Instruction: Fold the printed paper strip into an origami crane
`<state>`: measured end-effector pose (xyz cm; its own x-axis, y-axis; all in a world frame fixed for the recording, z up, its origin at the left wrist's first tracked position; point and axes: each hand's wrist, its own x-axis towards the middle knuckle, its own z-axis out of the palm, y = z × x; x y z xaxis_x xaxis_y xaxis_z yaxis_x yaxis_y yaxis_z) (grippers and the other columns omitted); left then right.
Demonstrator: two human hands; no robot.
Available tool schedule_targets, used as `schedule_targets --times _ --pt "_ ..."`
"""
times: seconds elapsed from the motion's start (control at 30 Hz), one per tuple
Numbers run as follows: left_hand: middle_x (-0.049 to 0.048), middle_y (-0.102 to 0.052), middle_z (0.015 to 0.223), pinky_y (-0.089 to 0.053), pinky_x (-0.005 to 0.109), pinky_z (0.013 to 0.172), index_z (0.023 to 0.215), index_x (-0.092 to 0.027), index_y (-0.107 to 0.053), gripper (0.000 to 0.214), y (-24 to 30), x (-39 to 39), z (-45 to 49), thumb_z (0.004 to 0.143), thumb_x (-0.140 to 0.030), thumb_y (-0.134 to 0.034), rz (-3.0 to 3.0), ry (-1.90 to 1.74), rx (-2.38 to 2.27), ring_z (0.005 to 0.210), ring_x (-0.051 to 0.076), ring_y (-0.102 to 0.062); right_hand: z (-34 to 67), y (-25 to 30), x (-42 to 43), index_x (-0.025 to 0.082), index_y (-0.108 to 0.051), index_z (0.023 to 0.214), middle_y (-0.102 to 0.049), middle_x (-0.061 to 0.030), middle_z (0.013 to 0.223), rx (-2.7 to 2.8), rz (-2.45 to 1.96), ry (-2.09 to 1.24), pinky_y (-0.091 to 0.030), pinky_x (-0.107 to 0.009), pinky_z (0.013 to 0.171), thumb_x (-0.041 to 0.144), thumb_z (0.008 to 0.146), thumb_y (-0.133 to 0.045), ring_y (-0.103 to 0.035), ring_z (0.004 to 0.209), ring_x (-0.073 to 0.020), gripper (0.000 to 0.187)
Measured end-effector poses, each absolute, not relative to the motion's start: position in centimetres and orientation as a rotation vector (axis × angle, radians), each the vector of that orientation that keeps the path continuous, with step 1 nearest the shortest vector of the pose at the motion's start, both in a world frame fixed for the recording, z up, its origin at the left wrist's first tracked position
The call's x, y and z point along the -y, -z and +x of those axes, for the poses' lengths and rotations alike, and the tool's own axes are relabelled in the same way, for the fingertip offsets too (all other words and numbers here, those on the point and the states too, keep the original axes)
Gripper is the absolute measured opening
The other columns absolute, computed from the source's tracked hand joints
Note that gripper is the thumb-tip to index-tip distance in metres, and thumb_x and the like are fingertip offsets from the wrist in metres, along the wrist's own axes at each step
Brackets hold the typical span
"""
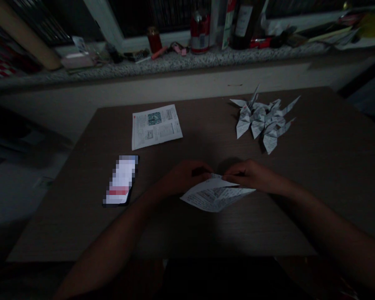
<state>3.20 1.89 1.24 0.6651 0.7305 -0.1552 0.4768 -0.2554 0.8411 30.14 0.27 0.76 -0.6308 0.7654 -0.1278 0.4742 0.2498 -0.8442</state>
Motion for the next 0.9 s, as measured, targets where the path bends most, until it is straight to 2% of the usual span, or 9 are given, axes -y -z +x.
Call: schedule_targets --times 0.1,0.23,0.4,0.5,0.63,0.77,0.9 --pt "0.0019 -0.077 0.101 -0.051 0.029 0.081 0.106 -0.021 -0.075 0.020 -1.5 -1.8 3.5 0.097 -0.036 -0.064 1.905 -0.326 -0.958 0.091 0.018 -0.071 30.0 -0.6 -0.3 0.018 -0.075 0.085 -0.072 -0.0039 0.078 2.187 -1.141 -1.357 -0.044 -0.028 0.059 0.049 0.095 -0.059 -0.062 0.067 -0.0162 0.036" --pt "0.0020 -0.075 0.098 -0.051 0.029 0.079 0.101 -0.020 -0.073 0.014 -1.6 -1.7 3.6 0.095 -0.029 -0.065 1.873 -0.348 -0.975 0.088 0.017 -0.070 30.3 -0.6 -0.5 0.019 -0.070 0.074 -0.063 -0.0013 0.067 2.056 -1.203 -1.436 -0.042 -0.028 0.055 0.061 0.094 -0.058 -0.057 0.061 -0.0152 0.047" --pt "0.0021 -0.073 0.096 -0.051 0.029 0.076 0.100 -0.020 -0.070 0.017 -1.1 -2.2 3.0 0.096 -0.036 -0.064 1.846 -0.425 -1.040 0.086 0.017 -0.068 30.8 -0.6 -0.7 0.020 -0.075 0.088 -0.074 -0.0064 0.079 1.621 -1.368 -1.538 -0.057 -0.033 0.066 0.072 0.094 -0.053 -0.068 0.068 -0.0184 0.057" --pt "0.0030 -0.073 0.097 -0.053 0.030 0.078 0.099 -0.020 -0.069 0.018 -0.8 -2.6 2.6 0.095 -0.037 -0.065 1.819 -0.484 -1.109 0.088 0.018 -0.068 30.8 -0.3 -1.0 0.021 -0.073 0.085 -0.075 -0.0098 0.080 1.398 -1.447 -1.558 -0.060 -0.033 0.062 0.077 0.094 -0.048 -0.071 0.068 -0.0198 0.063" --pt "0.0032 -0.072 0.094 -0.057 0.029 0.071 0.097 -0.019 -0.063 0.019 -0.3 -2.8 2.5 0.096 -0.038 -0.065 1.631 -0.534 -1.116 0.084 0.018 -0.070 30.8 0.1 -1.2 0.020 -0.072 0.092 -0.076 -0.0119 0.086 1.329 -1.418 -1.583 -0.062 -0.033 0.059 0.082 0.091 -0.047 -0.072 0.069 -0.0204 0.068" --pt "0.0037 -0.071 0.095 -0.062 0.030 0.069 0.094 -0.018 -0.059 0.016 -0.1 -2.7 2.9 0.097 -0.032 -0.067 1.451 -0.607 -1.119 0.080 0.017 -0.072 30.2 -0.2 -0.7 0.019 -0.071 0.094 -0.076 -0.0113 0.092 1.517 -1.397 -1.538 -0.062 -0.031 0.061 0.077 0.086 -0.063 -0.072 0.074 -0.0195 0.059" --pt "0.0045 -0.070 0.095 -0.065 0.031 0.071 0.090 -0.016 -0.057 0.019 0.2 -2.4 3.3 0.095 -0.028 -0.071 1.346 -0.667 -1.148 0.080 0.017 -0.074 29.5 -0.6 0.0 0.020 -0.069 0.099 -0.074 -0.0079 0.090 1.670 -1.366 -1.487 -0.062 -0.031 0.062 0.066 0.088 -0.067 -0.070 0.072 -0.0184 0.047"
